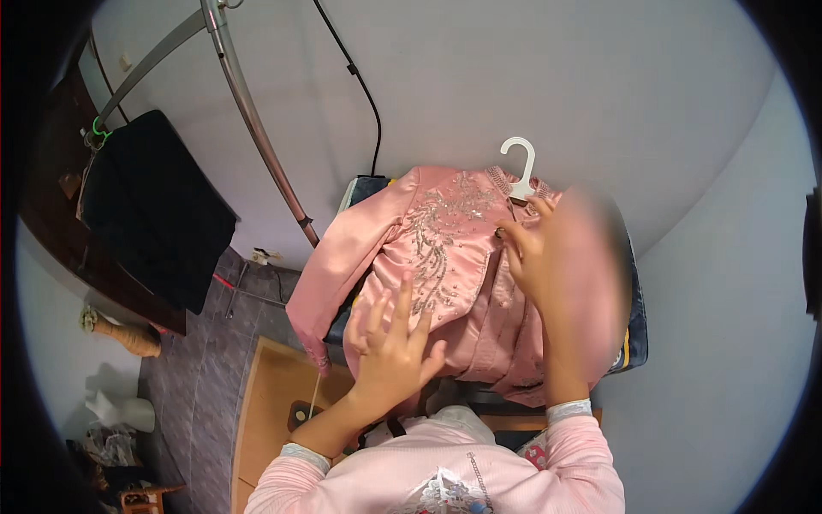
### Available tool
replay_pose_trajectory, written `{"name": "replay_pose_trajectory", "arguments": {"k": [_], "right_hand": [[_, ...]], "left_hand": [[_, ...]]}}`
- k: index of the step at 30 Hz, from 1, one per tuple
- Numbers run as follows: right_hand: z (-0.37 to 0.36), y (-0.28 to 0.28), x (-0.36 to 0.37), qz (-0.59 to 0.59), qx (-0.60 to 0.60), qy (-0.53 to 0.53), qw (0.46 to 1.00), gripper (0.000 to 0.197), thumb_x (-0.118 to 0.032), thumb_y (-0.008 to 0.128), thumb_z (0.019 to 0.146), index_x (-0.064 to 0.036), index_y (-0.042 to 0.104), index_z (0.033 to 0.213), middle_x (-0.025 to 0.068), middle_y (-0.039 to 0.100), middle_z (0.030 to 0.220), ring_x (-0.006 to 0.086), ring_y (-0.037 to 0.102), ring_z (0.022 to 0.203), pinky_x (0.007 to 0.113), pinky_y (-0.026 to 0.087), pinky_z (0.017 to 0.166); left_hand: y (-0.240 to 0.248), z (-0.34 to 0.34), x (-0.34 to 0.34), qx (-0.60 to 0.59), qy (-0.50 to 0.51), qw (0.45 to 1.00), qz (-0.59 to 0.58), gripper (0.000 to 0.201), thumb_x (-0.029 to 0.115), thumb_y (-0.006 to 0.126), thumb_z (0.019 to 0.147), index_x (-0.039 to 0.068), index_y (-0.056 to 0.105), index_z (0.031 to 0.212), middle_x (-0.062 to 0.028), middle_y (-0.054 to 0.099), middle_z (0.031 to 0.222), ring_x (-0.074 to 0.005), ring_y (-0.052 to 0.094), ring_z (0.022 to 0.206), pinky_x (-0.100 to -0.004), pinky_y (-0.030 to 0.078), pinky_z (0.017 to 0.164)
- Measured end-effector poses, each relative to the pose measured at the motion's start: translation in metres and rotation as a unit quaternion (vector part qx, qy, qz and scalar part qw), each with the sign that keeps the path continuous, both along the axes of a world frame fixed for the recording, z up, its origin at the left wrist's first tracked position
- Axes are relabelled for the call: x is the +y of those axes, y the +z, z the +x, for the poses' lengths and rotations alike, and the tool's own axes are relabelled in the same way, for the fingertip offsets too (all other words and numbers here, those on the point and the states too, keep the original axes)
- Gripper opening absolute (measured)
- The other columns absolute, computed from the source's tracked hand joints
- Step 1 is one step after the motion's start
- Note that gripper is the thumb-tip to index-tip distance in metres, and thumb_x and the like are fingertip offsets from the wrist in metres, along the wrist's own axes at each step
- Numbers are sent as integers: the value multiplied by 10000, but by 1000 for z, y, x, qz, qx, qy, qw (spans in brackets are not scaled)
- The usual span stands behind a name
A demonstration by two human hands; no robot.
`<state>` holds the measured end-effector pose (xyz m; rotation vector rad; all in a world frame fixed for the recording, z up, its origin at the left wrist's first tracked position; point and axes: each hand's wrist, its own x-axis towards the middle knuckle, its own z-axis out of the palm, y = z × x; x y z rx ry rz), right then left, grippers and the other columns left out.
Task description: The recorder buttons and arranges a pink shirt and an embroidered jacket on a workbench.
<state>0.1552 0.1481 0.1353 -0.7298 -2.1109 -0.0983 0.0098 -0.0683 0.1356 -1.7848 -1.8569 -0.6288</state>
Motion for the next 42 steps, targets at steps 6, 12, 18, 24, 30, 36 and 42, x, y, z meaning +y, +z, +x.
{"name": "replay_pose_trajectory", "arguments": {"k": [6,12,18,24,30,36,42], "right_hand": [[44,-78,-62,-83,-72,-302,947,361,-309,666,744,-68,606,1007,211,386,1293,403,289,1260,669,139,1018],[58,-144,-124,-80,-125,-426,892,338,-329,696,688,-60,600,871,189,422,1271,396,309,1262,659,134,1050],[74,-107,-137,-53,-86,-369,924,135,-171,631,691,-43,623,735,157,489,1199,368,377,1217,606,189,1064],[73,-33,-163,-25,-42,-258,965,113,-127,675,630,-43,610,671,150,492,1181,365,375,1180,585,221,1041],[75,-78,-156,-161,-174,-194,952,263,-300,727,677,-47,655,689,189,430,1248,396,310,1239,612,137,1074],[56,-58,-93,-119,-83,-196,970,195,-242,688,728,-57,657,782,197,455,1213,390,344,1212,611,221,1034],[31,-74,-15,-90,-77,-233,965,389,-308,659,780,-112,626,1115,195,397,1289,402,292,1251,597,175,1041]], "left_hand": [[-59,-12,-19,-40,-54,992,-103,458,397,644,765,79,631,1094,-225,281,1449,-368,279,1254,-562,166,1001],[-143,-37,-26,39,-35,979,-195,886,563,696,650,58,432,1329,-221,200,1485,-324,256,1302,-510,158,1055],[-158,-40,-21,69,-35,986,-147,765,556,659,694,112,501,1296,-162,260,1485,-278,295,1308,-481,142,1074],[-144,-50,-24,37,-62,985,-155,537,364,685,739,161,565,1221,-211,282,1462,-303,310,1296,-483,176,1048],[-99,-47,-23,-69,-144,968,-194,512,480,614,793,81,640,1114,-264,295,1420,-380,285,1264,-521,176,1028],[-72,-45,51,-118,-175,970,-124,317,331,635,797,122,660,1034,-233,326,1393,-393,284,1261,-544,198,1008],[-73,-12,148,-116,-162,974,-109,422,349,608,823,144,583,1190,-221,295,1408,-396,256,1276,-567,185,1012]]}}
